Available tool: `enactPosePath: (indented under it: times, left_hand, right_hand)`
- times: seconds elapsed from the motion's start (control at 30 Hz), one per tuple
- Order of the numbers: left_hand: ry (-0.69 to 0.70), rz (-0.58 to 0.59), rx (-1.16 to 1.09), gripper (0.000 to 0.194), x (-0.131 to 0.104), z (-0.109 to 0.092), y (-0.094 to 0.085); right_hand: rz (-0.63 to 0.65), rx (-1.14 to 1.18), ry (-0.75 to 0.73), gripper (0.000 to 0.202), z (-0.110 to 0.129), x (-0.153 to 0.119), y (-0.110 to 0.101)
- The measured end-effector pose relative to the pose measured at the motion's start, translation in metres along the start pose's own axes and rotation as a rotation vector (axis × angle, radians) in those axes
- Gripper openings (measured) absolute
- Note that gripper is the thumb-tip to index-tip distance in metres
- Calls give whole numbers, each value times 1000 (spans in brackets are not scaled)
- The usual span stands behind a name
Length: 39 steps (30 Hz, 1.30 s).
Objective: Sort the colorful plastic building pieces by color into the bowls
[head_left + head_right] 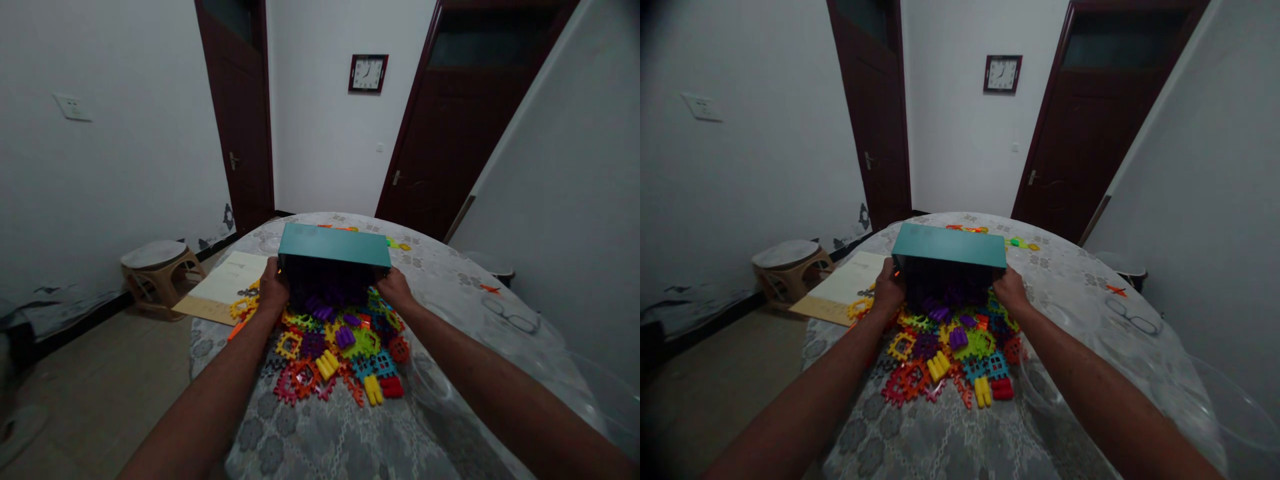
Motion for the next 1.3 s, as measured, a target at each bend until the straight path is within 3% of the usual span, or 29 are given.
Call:
enactPosePath:
  times: [0.13, 0.6, 0.9, 1.17, 1.3]
  left_hand:
    - [105, -44, -25, 12, 0, -11, -7]
    - [84, -117, 83, 14, 13, -26, -15]
    - [135, -171, 106, 21, 6, -43, -25]
    - [240, -203, 52, 23, 6, -64, -32]
    - [298, -141, -57, 32, 0, -74, -32]
  right_hand:
    - [-24, 33, -8, 39, 0, -3, -1]
    - [-151, 126, -93, 39, 5, -4, -21]
    - [-227, 136, -137, 42, 6, -7, -36]
    - [-219, 144, -111, 32, 8, -7, -51]
    - [-184, 151, -47, 36, 4, -5, -64]
Point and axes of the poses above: each hand's wrist, its own x-axis towards the middle knuckle, its own y-axis out of the palm, z = x × y, the point moved 9 cm from there along x, towards the middle knuckle, and after that the axes turned 1 degree about -y, right-handed, at the moved point
